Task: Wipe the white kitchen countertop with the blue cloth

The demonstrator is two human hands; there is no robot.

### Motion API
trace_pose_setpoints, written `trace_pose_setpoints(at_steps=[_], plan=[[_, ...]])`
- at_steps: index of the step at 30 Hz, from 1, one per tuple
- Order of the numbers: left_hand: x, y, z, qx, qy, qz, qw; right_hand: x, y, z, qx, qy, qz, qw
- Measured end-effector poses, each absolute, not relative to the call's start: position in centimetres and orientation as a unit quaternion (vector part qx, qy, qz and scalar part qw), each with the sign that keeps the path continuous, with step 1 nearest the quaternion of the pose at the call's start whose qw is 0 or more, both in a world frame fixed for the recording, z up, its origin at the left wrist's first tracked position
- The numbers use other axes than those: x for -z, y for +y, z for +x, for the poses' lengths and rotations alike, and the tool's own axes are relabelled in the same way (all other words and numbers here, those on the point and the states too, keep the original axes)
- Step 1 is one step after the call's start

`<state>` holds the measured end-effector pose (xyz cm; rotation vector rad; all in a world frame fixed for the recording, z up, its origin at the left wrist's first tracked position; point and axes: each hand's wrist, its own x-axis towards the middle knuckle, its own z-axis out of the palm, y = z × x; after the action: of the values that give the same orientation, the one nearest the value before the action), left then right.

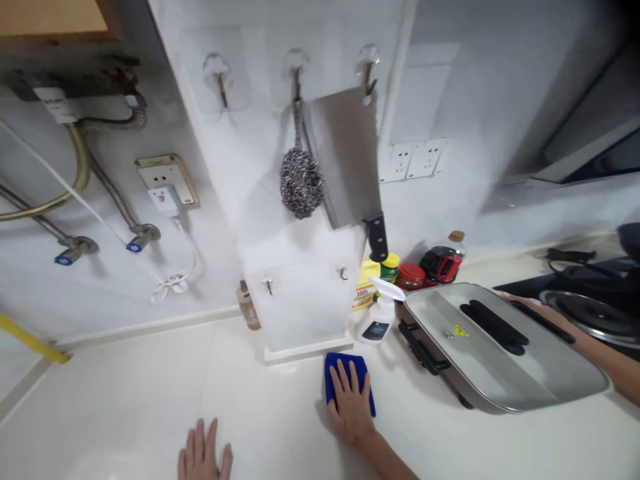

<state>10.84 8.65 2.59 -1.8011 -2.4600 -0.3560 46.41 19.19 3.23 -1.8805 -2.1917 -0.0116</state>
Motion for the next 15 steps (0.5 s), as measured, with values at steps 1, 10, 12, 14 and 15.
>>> trace_pose_setpoints(at_steps=[1, 10, 12, 14, 15], plan=[[-2.3, 8.6, 10.9, 0.121, -0.799, -0.588, 0.044, -3.1, 18.9, 45.3, -0.005, -0.761, -0.637, 0.124], [-2.6, 8.1, 11.0, 0.119, -0.79, -0.599, 0.049, -6.0, 18.1, 31.1, -0.136, -0.856, -0.49, 0.098], [-2.9, 8.0, 11.0, 0.117, -0.789, -0.601, 0.052, -6.9, 18.2, 28.6, -0.154, -0.864, -0.471, 0.089], [-2.9, 7.9, 11.0, 0.119, -0.789, -0.6, 0.055, -7.7, 18.5, 27.5, -0.167, -0.866, -0.464, 0.076], [-2.8, 7.8, 11.0, 0.121, -0.789, -0.599, 0.056, -7.9, 18.7, 27.5, -0.174, -0.87, -0.456, 0.073]])
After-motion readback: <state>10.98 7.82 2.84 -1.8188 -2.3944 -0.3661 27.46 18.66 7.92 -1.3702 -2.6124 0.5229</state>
